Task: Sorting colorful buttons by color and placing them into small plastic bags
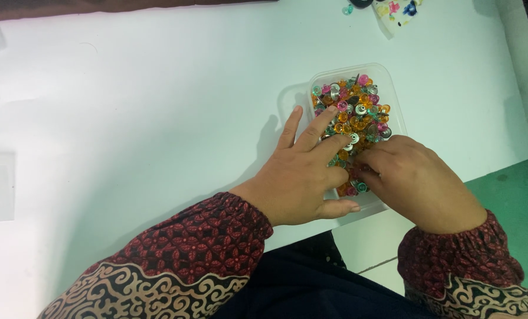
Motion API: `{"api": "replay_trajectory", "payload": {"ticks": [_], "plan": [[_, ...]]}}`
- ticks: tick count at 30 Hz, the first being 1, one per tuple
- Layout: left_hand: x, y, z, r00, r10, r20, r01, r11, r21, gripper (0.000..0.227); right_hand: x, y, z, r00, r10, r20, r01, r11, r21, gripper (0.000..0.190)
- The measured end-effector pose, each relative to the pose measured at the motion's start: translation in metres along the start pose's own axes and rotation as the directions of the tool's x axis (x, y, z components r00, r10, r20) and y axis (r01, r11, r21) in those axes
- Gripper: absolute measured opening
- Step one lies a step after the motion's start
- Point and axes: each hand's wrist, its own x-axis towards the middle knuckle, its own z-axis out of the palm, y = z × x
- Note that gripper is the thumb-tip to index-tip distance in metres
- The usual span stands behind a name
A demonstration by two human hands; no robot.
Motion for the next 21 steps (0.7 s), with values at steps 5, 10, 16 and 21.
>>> {"api": "replay_trajectory", "payload": {"ticks": [5,10,16,21], "plan": [[0.001,0.001,-0.001,0.999,-0.021,0.042,0.021,1.0,0.007,0.047,0.003,0.001,0.004,0.999,0.005,-0.046,-0.002,0.999,0.048,0.016],[0.0,0.0,0.003,1.0,-0.004,-0.001,0.004,1.0,0.031,0.048,0.002,0.0,0.006,0.998,0.03,-0.064,-0.029,1.0,0.012,0.022],[-0.001,-0.001,0.006,1.0,-0.017,0.007,0.017,0.999,0.03,0.05,0.002,0.0,0.009,0.994,0.02,-0.103,-0.02,1.0,-0.002,0.018],[0.0,-0.001,0.007,0.999,-0.024,0.022,0.023,0.998,0.058,0.053,0.006,0.001,0.01,0.995,-0.026,-0.093,0.022,0.999,-0.043,0.025]]}}
